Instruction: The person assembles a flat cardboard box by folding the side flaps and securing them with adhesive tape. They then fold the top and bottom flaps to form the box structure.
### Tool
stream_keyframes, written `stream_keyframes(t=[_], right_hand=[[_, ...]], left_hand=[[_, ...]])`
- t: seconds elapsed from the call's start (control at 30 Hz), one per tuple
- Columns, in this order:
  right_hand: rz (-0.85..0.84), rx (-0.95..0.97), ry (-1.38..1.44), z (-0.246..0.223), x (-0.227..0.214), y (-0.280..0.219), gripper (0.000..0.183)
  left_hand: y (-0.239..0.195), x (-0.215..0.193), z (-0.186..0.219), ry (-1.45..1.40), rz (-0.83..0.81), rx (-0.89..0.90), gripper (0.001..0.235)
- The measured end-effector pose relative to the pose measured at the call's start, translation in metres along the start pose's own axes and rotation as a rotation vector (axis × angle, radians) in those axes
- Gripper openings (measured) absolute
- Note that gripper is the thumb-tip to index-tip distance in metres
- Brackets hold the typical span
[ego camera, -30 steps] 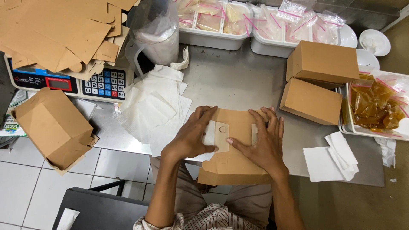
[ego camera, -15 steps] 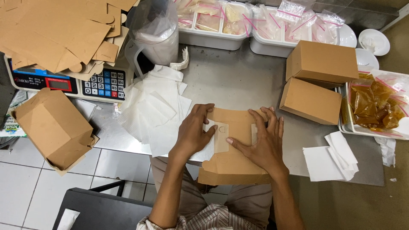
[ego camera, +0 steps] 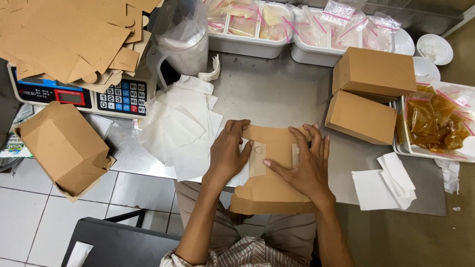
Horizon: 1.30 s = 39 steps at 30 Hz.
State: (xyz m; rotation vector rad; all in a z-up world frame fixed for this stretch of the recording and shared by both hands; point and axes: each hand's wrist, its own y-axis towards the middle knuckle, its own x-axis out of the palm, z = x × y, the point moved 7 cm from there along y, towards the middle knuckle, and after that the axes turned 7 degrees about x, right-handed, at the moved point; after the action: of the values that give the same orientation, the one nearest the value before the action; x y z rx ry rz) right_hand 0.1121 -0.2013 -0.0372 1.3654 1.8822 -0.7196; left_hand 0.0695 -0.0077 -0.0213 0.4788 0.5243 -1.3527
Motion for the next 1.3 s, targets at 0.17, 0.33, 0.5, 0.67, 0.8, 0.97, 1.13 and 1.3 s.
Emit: stream_keyframes(t=[0.17,0.33,0.5,0.67,0.8,0.97,1.13,1.3], right_hand=[[-0.004,0.012,-0.010,0.003,0.001,0.001,0.102],[-0.004,0.008,-0.018,0.007,0.003,0.001,0.099],[-0.007,0.005,-0.015,0.009,0.005,0.001,0.092],[0.025,-0.014,-0.007,0.007,0.001,-0.002,0.076],[0.042,-0.037,0.002,0.010,0.001,-0.004,0.066],[0.055,-0.046,0.025,0.013,0.000,-0.003,0.059],[0.055,-0.055,0.054,0.011,-0.001,-0.007,0.056],[0.078,-0.058,0.087,0.021,0.001,-0.007,0.047]], left_hand=[[-0.003,0.003,-0.001,0.011,-0.045,0.028,0.053],[-0.010,0.001,0.002,0.006,-0.104,0.054,0.058],[-0.022,0.002,0.003,-0.074,-0.173,0.106,0.067],[-0.035,-0.001,0.014,-0.140,-0.204,0.129,0.074],[-0.041,0.002,0.008,-0.180,-0.195,0.176,0.077],[-0.046,0.002,0.010,-0.249,-0.152,0.212,0.075],[-0.048,0.003,0.011,-0.264,-0.072,0.208,0.067],[-0.043,0.008,0.001,-0.179,0.009,0.109,0.058]])
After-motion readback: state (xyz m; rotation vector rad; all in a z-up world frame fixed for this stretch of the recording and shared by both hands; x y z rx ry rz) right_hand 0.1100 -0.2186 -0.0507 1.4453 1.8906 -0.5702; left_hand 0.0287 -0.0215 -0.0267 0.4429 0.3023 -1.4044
